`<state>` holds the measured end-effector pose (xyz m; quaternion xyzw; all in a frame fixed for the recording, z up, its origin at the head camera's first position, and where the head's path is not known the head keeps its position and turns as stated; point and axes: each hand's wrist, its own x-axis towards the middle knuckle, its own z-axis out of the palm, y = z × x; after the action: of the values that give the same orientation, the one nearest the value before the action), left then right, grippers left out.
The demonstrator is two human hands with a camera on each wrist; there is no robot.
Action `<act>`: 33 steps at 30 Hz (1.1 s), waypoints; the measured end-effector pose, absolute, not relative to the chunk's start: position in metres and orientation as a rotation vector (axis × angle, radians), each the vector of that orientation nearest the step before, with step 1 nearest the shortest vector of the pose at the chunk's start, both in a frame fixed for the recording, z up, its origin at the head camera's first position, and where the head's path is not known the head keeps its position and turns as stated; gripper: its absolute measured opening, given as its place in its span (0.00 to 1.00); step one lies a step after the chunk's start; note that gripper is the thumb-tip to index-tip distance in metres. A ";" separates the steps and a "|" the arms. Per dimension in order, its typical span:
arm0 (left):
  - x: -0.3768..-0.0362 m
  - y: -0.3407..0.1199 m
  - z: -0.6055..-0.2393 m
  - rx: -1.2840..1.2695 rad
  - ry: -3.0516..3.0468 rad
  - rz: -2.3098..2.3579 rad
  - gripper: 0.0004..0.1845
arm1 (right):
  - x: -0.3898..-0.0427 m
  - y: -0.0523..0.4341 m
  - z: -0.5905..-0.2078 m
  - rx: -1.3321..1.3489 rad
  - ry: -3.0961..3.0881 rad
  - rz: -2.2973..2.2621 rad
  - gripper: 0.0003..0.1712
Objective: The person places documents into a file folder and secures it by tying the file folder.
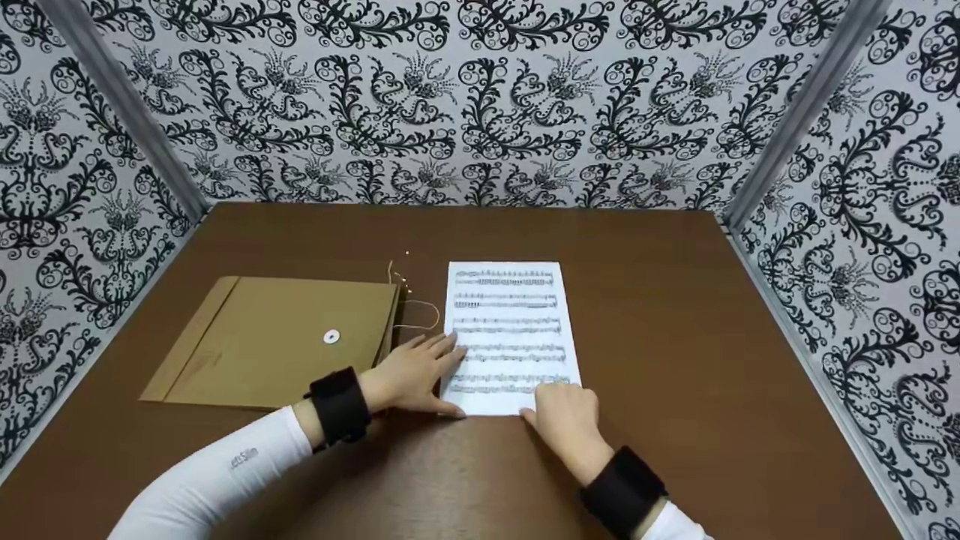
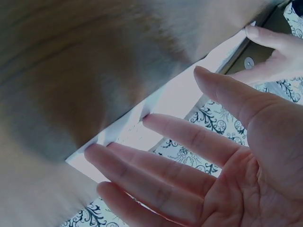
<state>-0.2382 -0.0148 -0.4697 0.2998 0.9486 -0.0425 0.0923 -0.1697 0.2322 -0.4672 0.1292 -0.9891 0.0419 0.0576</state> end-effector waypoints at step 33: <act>-0.233 -0.024 -0.476 0.931 2.790 -0.040 0.56 | -0.253 0.298 -0.466 0.044 -3.051 1.386 0.42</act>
<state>-0.2328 -0.0238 -0.4756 0.3150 0.9437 -0.0135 0.1000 -0.2533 0.2982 -0.4664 0.0130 -0.9054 0.4112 -0.1048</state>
